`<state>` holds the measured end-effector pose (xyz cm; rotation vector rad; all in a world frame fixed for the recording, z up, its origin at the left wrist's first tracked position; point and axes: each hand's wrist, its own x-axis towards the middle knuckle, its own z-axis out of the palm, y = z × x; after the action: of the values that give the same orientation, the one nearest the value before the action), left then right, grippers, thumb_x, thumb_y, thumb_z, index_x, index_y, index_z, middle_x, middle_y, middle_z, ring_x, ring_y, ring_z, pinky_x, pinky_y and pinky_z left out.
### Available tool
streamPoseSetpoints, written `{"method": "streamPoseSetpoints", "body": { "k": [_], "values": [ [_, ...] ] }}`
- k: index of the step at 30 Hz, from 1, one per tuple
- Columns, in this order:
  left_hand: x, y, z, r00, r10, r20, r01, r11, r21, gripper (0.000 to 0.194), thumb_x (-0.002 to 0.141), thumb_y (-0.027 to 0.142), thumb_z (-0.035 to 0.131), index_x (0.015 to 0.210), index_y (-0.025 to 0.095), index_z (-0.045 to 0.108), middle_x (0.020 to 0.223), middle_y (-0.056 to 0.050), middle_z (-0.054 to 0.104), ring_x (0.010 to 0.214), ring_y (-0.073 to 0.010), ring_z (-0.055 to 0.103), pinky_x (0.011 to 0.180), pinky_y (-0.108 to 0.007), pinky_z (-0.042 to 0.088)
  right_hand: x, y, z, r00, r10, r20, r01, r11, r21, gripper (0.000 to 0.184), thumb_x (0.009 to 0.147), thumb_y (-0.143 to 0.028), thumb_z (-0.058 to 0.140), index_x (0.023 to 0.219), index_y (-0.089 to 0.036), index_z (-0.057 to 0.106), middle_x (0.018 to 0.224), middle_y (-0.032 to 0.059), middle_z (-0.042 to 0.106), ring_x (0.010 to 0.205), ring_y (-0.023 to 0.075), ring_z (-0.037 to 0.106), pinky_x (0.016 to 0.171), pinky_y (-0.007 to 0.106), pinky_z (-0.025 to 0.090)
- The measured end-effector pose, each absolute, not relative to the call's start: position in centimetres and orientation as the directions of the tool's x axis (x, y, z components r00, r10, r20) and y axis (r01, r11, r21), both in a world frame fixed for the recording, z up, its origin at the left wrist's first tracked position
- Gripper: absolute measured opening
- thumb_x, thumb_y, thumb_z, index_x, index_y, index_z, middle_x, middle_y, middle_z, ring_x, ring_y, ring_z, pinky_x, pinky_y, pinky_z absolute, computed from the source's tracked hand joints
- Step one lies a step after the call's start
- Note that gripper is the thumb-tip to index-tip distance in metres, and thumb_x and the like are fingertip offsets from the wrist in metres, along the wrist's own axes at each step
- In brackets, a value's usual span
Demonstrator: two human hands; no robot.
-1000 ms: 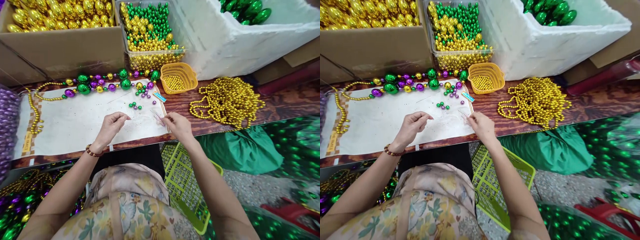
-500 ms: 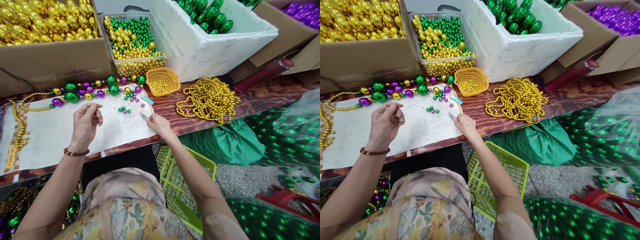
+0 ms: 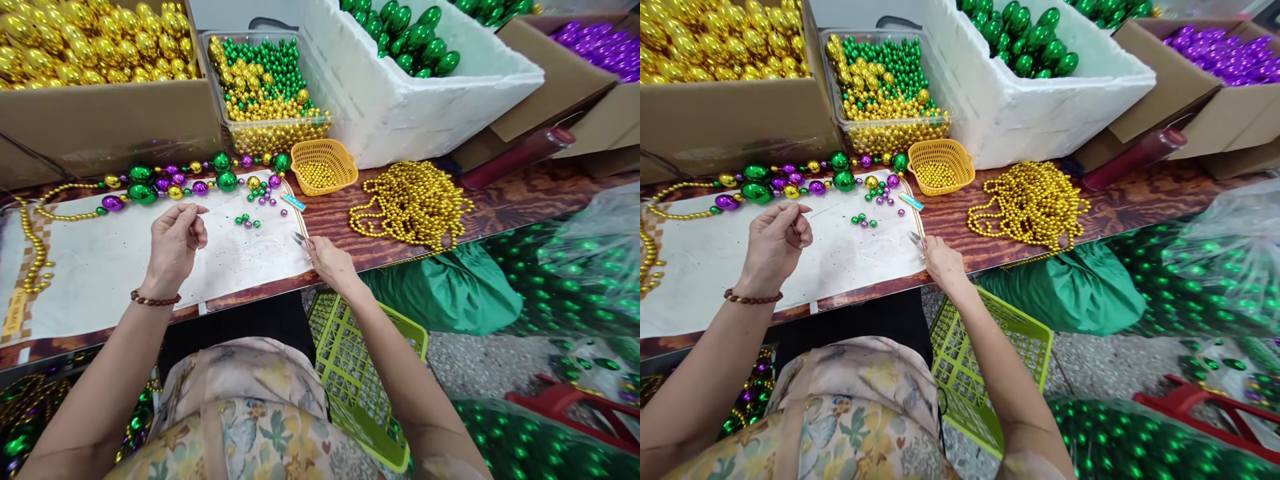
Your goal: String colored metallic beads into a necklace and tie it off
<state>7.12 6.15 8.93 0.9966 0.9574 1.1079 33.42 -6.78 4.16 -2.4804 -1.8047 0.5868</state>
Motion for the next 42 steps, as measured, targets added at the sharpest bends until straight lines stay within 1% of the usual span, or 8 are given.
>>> {"method": "streamPoseSetpoints", "body": {
  "k": [2, 7, 12, 17, 23, 26, 35, 42],
  "values": [
    [7.1, 6.1, 8.8, 0.184, 0.977, -0.107, -0.246, 0.151, 0.957, 0.011, 0.085, 0.025, 0.069, 0.081, 0.015, 0.070, 0.055, 0.003, 0.052, 0.044, -0.0061, 0.046, 0.040, -0.018, 0.033, 33.6, -6.7, 3.7, 0.255, 0.925, -0.281, 0.901, -0.333, -0.280, 0.031, 0.107, -0.035, 0.033, 0.121, -0.019, 0.055, 0.126, 0.0139, 0.066, 0.110, 0.0258, 0.066, 0.081, 0.031, 0.045],
    [6.6, 6.1, 9.0, 0.170, 0.980, -0.104, -0.238, 0.144, 0.960, 0.011, 0.086, 0.024, 0.067, 0.081, 0.014, 0.070, 0.055, 0.003, 0.052, 0.044, -0.0062, 0.046, 0.040, -0.018, 0.034, 34.9, -6.9, 3.3, 0.342, 0.890, -0.303, 0.835, -0.435, -0.336, 0.026, 0.104, -0.038, 0.039, 0.115, -0.021, 0.055, 0.097, 0.0086, 0.073, 0.091, 0.0282, 0.069, 0.073, 0.031, 0.042],
    [6.3, 6.1, 8.8, 0.178, 0.977, -0.116, -0.222, 0.154, 0.963, 0.011, 0.086, 0.024, 0.066, 0.082, 0.015, 0.070, 0.055, 0.003, 0.052, 0.044, -0.0062, 0.046, 0.040, -0.018, 0.034, 37.7, -8.3, 2.9, 0.373, 0.886, -0.276, 0.793, -0.459, -0.401, 0.025, 0.100, -0.031, 0.040, 0.120, -0.022, 0.052, 0.102, 0.0084, 0.073, 0.090, 0.0273, 0.067, 0.072, 0.031, 0.042],
    [6.3, 6.0, 8.9, 0.173, 0.977, -0.122, -0.228, 0.160, 0.960, 0.011, 0.087, 0.022, 0.065, 0.081, 0.014, 0.070, 0.055, 0.002, 0.052, 0.044, -0.0066, 0.046, 0.040, -0.019, 0.033, 40.8, -9.3, 2.6, 0.373, 0.918, -0.138, 0.858, -0.398, -0.325, 0.029, 0.100, -0.026, 0.036, 0.114, -0.015, 0.060, 0.110, 0.0160, 0.069, 0.099, 0.0283, 0.065, 0.079, 0.033, 0.044],
    [6.3, 5.9, 9.0, 0.177, 0.978, -0.110, -0.208, 0.147, 0.967, 0.011, 0.085, 0.025, 0.067, 0.081, 0.015, 0.070, 0.054, 0.003, 0.052, 0.044, -0.0063, 0.045, 0.040, -0.018, 0.033, 41.3, -8.5, 4.8, 0.429, 0.899, -0.091, 0.903, -0.427, 0.043, 0.040, 0.105, -0.037, 0.038, 0.132, -0.022, 0.062, 0.106, 0.0134, 0.066, 0.085, 0.0250, 0.064, 0.065, 0.029, 0.038],
    [6.2, 5.8, 8.9, 0.184, 0.978, -0.100, -0.205, 0.137, 0.969, 0.012, 0.084, 0.027, 0.069, 0.081, 0.016, 0.070, 0.054, 0.003, 0.052, 0.044, -0.0061, 0.045, 0.040, -0.018, 0.033, 40.5, -7.6, 6.0, 0.392, 0.917, -0.073, 0.915, -0.380, 0.139, 0.044, 0.106, -0.043, 0.034, 0.135, -0.023, 0.062, 0.109, 0.0140, 0.062, 0.084, 0.0236, 0.062, 0.061, 0.027, 0.034],
    [6.0, 5.7, 8.8, 0.182, 0.977, -0.109, -0.190, 0.144, 0.971, 0.014, 0.086, 0.030, 0.070, 0.083, 0.016, 0.069, 0.056, 0.004, 0.051, 0.044, -0.0054, 0.046, 0.041, -0.018, 0.035, 40.0, -5.2, 5.9, 0.319, 0.944, -0.084, 0.934, -0.298, 0.198, 0.039, 0.103, -0.024, 0.036, 0.133, -0.020, 0.061, 0.111, 0.0168, 0.060, 0.085, 0.0236, 0.061, 0.063, 0.029, 0.036],
    [5.4, 5.3, 8.6, 0.186, 0.973, -0.137, -0.187, 0.172, 0.967, 0.017, 0.086, 0.033, 0.071, 0.082, 0.016, 0.069, 0.055, 0.004, 0.051, 0.043, -0.0057, 0.045, 0.039, -0.018, 0.032, 40.0, -4.2, 4.2, 0.321, 0.944, -0.071, 0.940, -0.308, 0.148, 0.037, 0.103, -0.032, 0.041, 0.127, -0.019, 0.065, 0.110, 0.0147, 0.067, 0.083, 0.0255, 0.065, 0.061, 0.031, 0.034]
  ]
}}
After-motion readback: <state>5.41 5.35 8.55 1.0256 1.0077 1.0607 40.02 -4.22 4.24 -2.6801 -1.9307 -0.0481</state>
